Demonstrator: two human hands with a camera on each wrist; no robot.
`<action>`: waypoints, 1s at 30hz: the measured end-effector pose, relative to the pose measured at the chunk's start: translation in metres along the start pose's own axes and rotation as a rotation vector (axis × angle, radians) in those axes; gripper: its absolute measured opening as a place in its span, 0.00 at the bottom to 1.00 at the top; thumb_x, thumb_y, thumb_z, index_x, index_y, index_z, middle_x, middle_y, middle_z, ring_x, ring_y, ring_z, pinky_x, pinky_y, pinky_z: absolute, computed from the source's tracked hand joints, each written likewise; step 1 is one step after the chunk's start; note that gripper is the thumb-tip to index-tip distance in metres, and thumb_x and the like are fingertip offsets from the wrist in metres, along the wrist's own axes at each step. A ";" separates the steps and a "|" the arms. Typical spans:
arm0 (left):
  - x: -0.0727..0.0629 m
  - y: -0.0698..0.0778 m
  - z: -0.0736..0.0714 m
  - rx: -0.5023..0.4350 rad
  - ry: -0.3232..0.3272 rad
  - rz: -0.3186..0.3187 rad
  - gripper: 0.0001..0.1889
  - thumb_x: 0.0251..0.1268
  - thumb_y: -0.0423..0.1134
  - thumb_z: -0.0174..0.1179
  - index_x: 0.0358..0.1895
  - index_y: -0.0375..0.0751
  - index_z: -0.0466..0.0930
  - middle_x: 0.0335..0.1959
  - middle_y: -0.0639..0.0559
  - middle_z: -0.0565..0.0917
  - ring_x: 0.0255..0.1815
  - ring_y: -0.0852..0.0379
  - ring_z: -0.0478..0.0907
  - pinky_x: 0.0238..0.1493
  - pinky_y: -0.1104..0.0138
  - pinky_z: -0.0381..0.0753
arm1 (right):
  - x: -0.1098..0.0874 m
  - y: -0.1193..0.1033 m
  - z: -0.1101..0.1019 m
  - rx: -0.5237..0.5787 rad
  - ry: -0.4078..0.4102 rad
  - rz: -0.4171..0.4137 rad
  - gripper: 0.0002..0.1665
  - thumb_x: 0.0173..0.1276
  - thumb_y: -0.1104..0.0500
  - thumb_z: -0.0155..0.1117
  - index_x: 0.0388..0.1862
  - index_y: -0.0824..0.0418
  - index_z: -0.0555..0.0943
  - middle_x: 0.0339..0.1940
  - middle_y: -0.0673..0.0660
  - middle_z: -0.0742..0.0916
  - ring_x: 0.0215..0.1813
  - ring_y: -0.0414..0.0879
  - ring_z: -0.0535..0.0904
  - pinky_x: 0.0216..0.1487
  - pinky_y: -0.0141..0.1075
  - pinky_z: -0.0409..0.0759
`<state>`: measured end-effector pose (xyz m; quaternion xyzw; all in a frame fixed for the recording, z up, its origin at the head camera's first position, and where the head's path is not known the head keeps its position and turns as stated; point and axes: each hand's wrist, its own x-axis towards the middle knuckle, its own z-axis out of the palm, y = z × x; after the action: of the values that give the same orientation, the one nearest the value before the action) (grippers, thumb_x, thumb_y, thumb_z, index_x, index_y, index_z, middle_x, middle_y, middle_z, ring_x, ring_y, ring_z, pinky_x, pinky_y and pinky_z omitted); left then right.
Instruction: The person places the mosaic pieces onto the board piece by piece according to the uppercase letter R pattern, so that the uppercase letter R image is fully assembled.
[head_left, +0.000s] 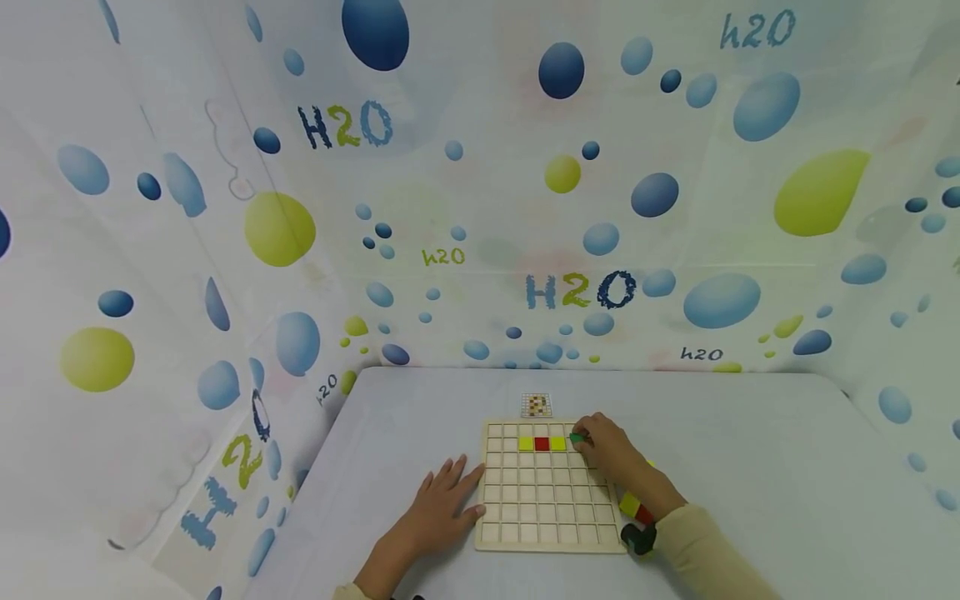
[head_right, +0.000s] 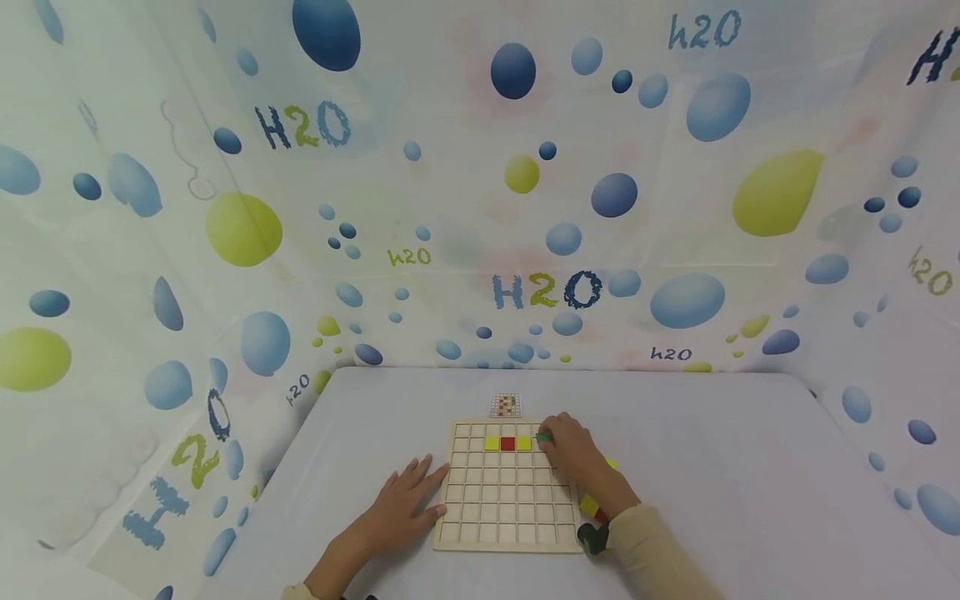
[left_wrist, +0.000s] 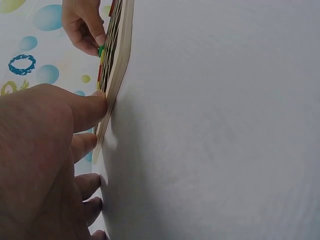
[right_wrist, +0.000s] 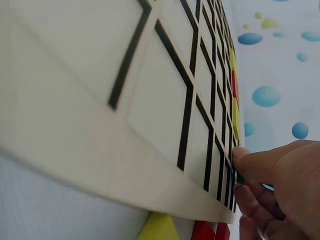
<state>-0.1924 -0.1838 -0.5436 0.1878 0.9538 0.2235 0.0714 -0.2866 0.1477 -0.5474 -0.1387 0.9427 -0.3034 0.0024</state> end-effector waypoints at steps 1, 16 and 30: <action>0.000 0.000 0.000 -0.001 -0.001 0.001 0.35 0.80 0.56 0.57 0.83 0.50 0.64 0.84 0.35 0.59 0.85 0.31 0.53 0.79 0.29 0.50 | 0.000 -0.002 0.000 -0.001 -0.002 0.004 0.10 0.74 0.63 0.71 0.52 0.61 0.83 0.44 0.53 0.81 0.47 0.45 0.79 0.56 0.47 0.84; 0.002 -0.004 0.003 0.000 -0.004 -0.008 0.35 0.79 0.58 0.57 0.83 0.52 0.63 0.85 0.36 0.58 0.85 0.31 0.52 0.79 0.29 0.50 | -0.004 -0.013 -0.003 0.004 -0.041 -0.027 0.06 0.74 0.65 0.70 0.45 0.59 0.81 0.40 0.53 0.80 0.42 0.45 0.78 0.44 0.44 0.80; 0.002 -0.006 0.003 -0.020 -0.004 0.004 0.35 0.80 0.59 0.56 0.83 0.51 0.63 0.85 0.35 0.57 0.86 0.31 0.51 0.79 0.29 0.48 | -0.009 0.018 -0.031 0.063 -0.026 0.060 0.11 0.78 0.59 0.67 0.55 0.58 0.85 0.49 0.56 0.84 0.51 0.49 0.80 0.56 0.47 0.86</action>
<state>-0.1958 -0.1866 -0.5488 0.1895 0.9509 0.2329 0.0748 -0.2854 0.1820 -0.5334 -0.1142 0.9364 -0.3307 0.0280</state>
